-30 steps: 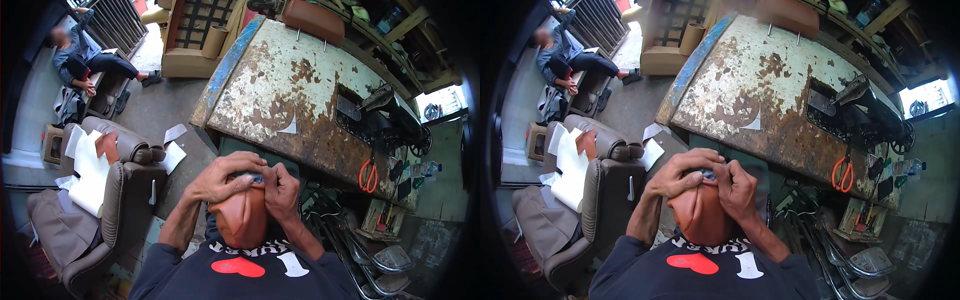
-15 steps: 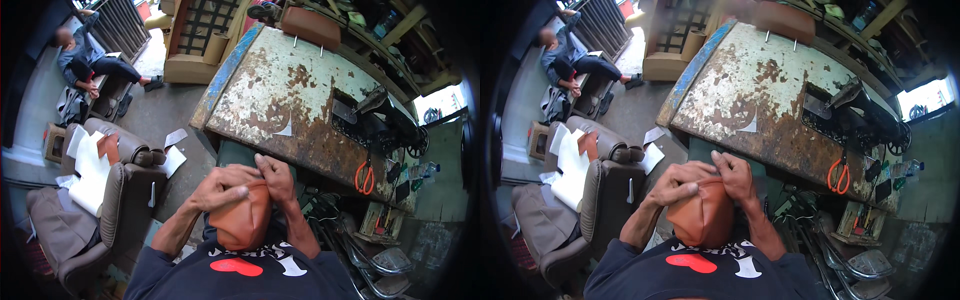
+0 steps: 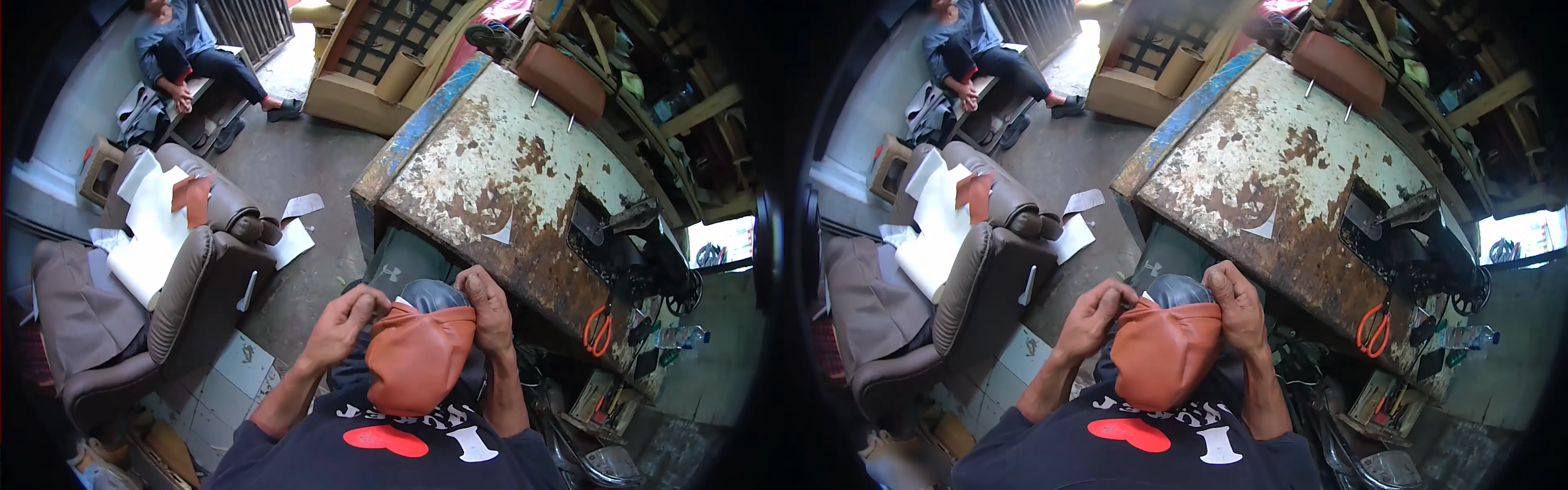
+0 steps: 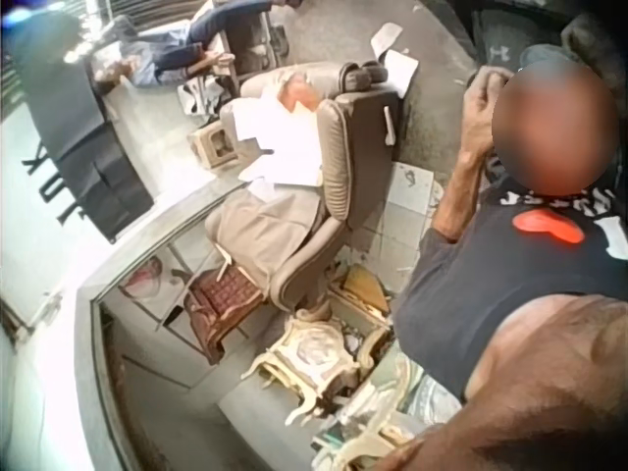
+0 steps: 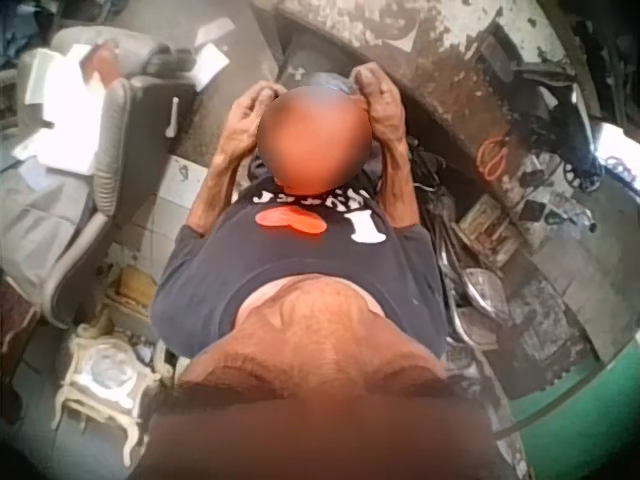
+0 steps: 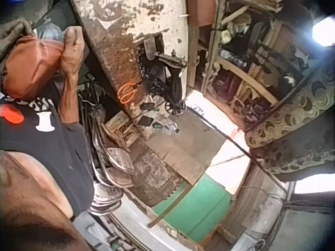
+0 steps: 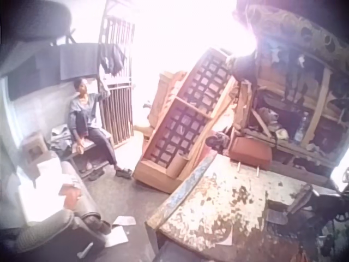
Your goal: The person trims a white fabric layer on a foam headrest using shears, then stretches a brown leather-like cover over the foam and metal frame by hand.
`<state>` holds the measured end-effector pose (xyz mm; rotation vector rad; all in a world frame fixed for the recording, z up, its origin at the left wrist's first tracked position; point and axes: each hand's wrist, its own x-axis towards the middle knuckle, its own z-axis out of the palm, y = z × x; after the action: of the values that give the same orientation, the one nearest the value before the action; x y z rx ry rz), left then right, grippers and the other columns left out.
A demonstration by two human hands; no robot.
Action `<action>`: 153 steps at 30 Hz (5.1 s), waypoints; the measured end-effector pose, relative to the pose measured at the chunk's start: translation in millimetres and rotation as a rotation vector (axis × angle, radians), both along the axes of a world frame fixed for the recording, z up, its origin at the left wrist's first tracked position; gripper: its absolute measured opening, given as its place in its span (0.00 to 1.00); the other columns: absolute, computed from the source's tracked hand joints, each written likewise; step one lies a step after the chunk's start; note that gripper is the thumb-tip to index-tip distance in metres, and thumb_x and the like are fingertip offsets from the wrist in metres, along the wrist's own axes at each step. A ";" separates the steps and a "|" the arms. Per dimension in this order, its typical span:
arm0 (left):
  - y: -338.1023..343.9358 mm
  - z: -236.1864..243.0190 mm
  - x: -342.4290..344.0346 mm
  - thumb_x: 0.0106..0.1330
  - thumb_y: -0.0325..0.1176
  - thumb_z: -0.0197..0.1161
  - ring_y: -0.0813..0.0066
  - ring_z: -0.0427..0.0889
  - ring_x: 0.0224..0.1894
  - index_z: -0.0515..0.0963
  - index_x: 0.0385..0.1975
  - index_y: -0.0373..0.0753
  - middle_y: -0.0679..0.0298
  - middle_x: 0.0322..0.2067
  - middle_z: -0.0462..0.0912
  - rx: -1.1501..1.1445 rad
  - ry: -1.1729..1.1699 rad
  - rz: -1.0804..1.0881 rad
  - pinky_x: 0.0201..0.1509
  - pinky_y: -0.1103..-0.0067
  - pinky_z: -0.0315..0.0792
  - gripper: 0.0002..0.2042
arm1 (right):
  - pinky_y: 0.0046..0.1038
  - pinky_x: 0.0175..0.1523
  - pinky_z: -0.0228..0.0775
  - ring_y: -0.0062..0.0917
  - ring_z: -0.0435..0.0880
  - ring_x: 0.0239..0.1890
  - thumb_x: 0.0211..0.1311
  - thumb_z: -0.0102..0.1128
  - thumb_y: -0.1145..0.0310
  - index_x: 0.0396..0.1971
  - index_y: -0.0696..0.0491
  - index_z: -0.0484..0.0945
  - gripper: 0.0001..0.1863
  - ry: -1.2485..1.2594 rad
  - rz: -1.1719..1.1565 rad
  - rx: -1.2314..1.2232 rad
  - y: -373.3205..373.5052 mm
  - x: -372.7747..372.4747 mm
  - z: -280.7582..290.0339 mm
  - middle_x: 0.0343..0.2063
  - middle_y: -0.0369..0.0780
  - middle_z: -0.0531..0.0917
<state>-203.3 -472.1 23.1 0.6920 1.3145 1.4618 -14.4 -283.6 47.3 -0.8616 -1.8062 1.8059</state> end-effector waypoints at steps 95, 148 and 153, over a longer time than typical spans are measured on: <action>90.4 29.8 21.0 0.53 0.21 0.69 0.50 0.73 0.70 0.83 0.50 0.36 0.53 0.59 0.80 0.069 0.912 -0.064 0.74 0.64 0.66 0.21 | 0.39 0.32 0.72 0.37 0.76 0.29 0.43 0.63 0.79 0.27 0.54 0.71 0.11 -0.293 -0.043 1.018 -47.2 8.9 11.9 0.25 0.42 0.69; 78.7 48.4 42.7 0.65 0.33 0.65 0.57 0.81 0.38 0.81 0.46 0.33 0.53 0.35 0.79 0.217 0.793 -0.020 0.44 0.68 0.74 0.13 | 0.34 0.51 0.75 0.36 0.84 0.45 0.65 0.72 0.59 0.57 0.60 0.77 0.27 0.207 0.055 0.395 -12.6 24.0 -17.5 0.44 0.48 0.82; 85.0 40.9 44.8 0.69 0.31 0.64 0.62 0.77 0.25 0.80 0.32 0.32 0.55 0.24 0.76 0.152 0.766 0.084 0.31 0.71 0.71 0.08 | 0.31 0.38 0.75 0.31 0.84 0.32 0.69 0.69 0.61 0.41 0.59 0.82 0.15 0.209 -0.074 0.434 -11.7 7.9 -21.5 0.31 0.44 0.83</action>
<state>-158.5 -387.0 64.0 1.4026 1.8235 1.4225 -6.5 -295.3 25.9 -0.5410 -1.8963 1.3261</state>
